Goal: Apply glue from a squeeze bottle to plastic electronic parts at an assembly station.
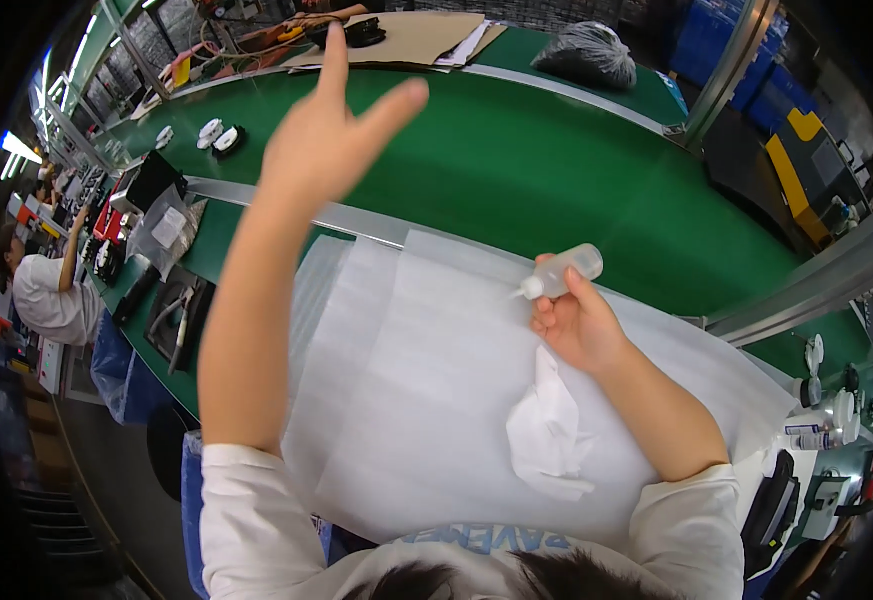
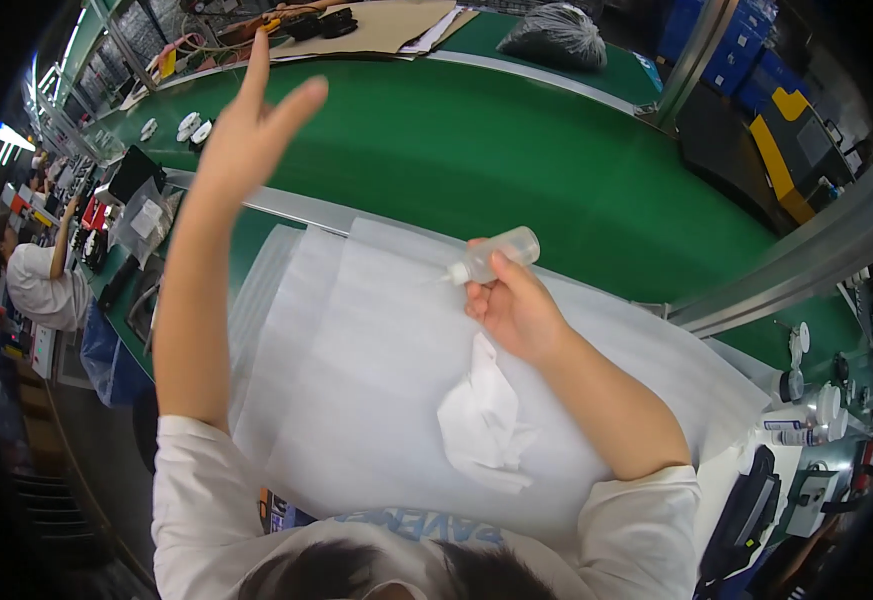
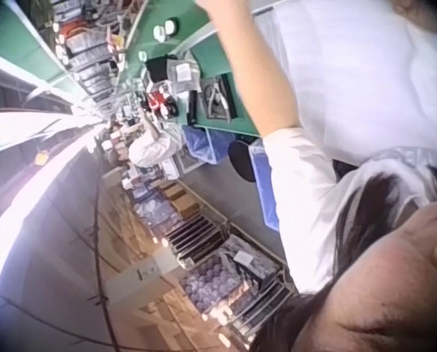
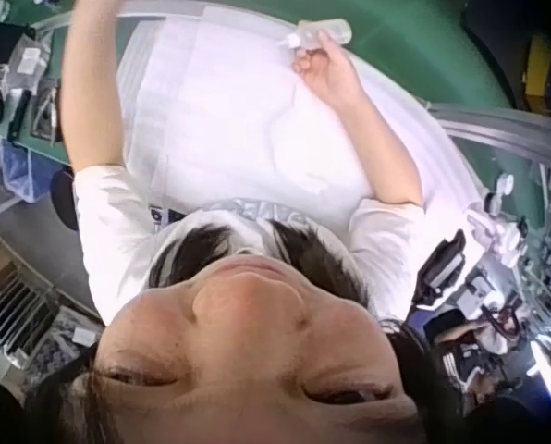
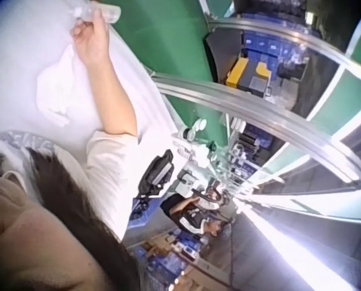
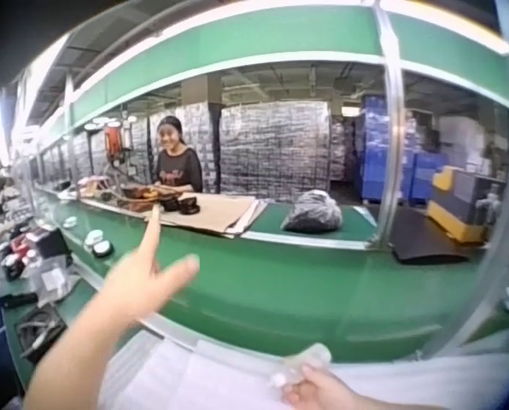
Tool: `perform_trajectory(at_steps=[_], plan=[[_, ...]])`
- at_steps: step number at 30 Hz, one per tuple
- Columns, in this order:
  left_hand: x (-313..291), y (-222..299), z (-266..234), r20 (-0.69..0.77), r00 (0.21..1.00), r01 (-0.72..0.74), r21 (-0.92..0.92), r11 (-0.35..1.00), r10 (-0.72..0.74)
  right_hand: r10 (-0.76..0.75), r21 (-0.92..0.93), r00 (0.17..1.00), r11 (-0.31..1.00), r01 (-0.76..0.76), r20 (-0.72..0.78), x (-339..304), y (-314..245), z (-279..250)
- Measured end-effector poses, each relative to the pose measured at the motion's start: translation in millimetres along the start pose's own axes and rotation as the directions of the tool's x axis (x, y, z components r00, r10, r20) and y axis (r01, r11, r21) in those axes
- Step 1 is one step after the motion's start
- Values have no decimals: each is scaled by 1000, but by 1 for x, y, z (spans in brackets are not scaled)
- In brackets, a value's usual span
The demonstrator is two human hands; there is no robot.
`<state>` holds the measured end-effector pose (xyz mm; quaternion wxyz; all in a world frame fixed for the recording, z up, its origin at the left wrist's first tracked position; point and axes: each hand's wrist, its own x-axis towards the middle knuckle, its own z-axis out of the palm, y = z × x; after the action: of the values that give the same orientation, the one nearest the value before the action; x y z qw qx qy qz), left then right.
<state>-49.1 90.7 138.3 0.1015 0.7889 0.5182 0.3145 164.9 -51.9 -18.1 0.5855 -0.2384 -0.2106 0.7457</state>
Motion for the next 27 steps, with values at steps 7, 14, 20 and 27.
perform_trajectory(at_steps=[7, 14, 20, 27], plan=[[59, 37, -6, 28, 971, 222, 249, 943, -237, 8, -89, 998, 996, -14, -69, -1, 0, 3], [75, 17, -5, -42, 981, 192, 232, 954, -188, 13, -109, 999, 994, -16, -35, 1, 3, -2], [65, 41, -21, -26, 972, 232, 272, 934, -234, 17, -97, 999, 995, -21, -46, 3, -2, 0], [52, -18, 18, 97, 979, 123, 414, 902, -177, 8, -63, 995, 998, -14, -96, 3, 1, 8]])
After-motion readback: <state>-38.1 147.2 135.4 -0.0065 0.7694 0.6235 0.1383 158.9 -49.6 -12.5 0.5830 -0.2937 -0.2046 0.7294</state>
